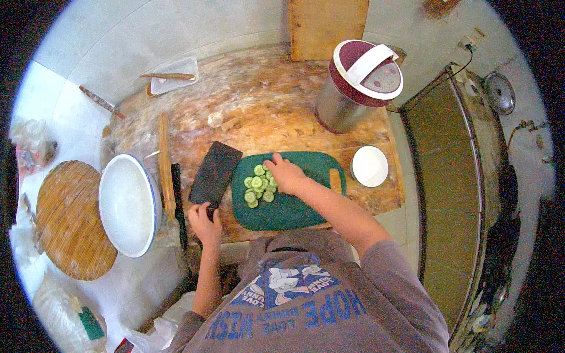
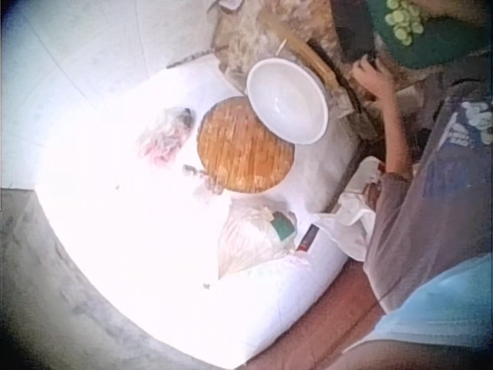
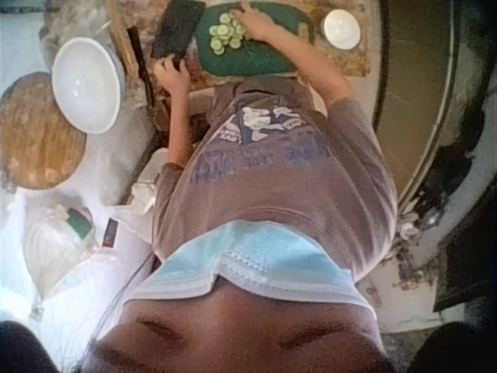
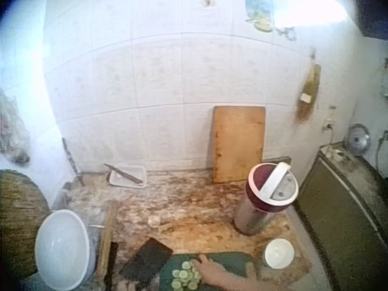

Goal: The person picks up a cucumber and a bowl, moves to a workspace, and slices the cucumber into rounds using a knife on a green cutting board, then places the slices into the bowl and picks up a head of garlic.

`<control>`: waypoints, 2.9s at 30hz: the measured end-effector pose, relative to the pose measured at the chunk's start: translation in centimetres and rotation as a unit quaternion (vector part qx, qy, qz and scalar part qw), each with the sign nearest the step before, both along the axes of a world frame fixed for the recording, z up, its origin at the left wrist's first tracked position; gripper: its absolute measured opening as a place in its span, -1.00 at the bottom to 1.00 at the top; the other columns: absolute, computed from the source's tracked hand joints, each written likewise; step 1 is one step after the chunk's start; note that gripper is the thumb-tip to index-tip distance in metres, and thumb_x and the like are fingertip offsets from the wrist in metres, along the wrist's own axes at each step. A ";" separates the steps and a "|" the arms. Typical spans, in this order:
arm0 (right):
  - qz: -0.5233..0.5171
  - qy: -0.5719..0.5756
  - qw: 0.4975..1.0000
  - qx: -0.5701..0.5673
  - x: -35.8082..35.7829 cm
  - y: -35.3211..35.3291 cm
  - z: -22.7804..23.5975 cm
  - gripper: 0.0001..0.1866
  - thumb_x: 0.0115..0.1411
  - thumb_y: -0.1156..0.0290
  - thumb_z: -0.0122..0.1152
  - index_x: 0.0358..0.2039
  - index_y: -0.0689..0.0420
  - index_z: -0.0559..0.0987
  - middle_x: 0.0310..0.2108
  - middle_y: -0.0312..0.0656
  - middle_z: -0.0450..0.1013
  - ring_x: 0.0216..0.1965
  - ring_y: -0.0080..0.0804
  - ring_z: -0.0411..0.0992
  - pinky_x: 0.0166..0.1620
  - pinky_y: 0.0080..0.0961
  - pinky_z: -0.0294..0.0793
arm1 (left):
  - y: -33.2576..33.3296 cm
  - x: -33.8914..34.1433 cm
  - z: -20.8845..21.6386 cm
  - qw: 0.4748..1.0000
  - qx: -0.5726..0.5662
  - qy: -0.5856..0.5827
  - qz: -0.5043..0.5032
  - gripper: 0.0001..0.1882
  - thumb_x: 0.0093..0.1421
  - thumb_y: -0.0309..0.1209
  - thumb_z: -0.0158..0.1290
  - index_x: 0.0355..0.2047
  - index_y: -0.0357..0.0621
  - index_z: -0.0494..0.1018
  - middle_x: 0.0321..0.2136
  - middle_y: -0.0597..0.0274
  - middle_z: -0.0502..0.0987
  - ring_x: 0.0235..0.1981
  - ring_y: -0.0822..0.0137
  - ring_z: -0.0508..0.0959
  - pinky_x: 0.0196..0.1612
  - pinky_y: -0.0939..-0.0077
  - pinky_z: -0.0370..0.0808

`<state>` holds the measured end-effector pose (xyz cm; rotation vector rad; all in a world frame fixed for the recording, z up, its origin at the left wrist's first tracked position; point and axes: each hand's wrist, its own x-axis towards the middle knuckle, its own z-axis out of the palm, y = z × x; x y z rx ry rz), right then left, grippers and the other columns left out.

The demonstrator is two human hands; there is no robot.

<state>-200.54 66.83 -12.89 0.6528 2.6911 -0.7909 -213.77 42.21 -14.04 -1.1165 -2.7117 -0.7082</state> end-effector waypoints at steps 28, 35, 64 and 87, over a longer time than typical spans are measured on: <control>-0.023 0.106 0.994 -0.013 0.3 -0.8 -0.5 -0.69 -0.10 0.44 0.10 -0.27 0.19 0.43 -0.25 0.10 0.35 -0.24 0.04 0.41 -0.20 -0.15 0.43 | 8.0 4.3 -0.2 0.946 -0.038 -0.264 -0.184 -0.34 0.00 -0.59 -0.04 0.15 -0.08 0.06 -0.12 -0.17 0.25 -0.11 -0.16 0.33 -0.08 0.16 0.33; -0.167 0.207 0.962 -0.060 2.2 1.4 -1.8 -0.74 -0.08 0.45 0.07 -0.31 0.22 0.50 -0.39 0.06 0.45 -0.29 -0.05 0.44 -0.23 -0.24 0.43 | 7.7 3.8 -1.5 0.950 0.005 -0.229 -0.212 -0.42 0.02 -0.63 -0.10 0.11 -0.22 0.11 -0.09 -0.15 0.30 -0.08 -0.07 0.35 -0.01 0.21 0.30; -0.507 0.147 0.849 0.000 22.5 8.5 -0.5 -0.80 -0.15 0.41 0.13 -0.54 0.28 0.55 -0.65 0.05 0.43 -0.61 -0.19 0.46 -0.46 -0.31 0.44 | 8.6 3.0 -0.5 0.956 -0.070 -0.260 -0.117 -0.48 -0.02 -0.60 -0.02 0.02 -0.30 0.21 -0.12 -0.21 0.33 -0.08 -0.11 0.33 0.00 0.18 0.26; -0.330 0.234 0.902 -0.151 0.3 7.9 -2.5 -0.81 0.03 0.49 0.01 -0.48 0.39 0.50 -0.63 -0.04 0.46 -0.68 -0.38 0.48 -0.57 -0.48 0.45 | 19.8 1.2 6.6 0.950 0.114 -0.216 -0.193 -0.65 -0.03 -0.54 0.07 -0.18 -0.20 0.37 -0.19 0.03 0.44 -0.11 0.10 0.43 -0.03 0.37 0.34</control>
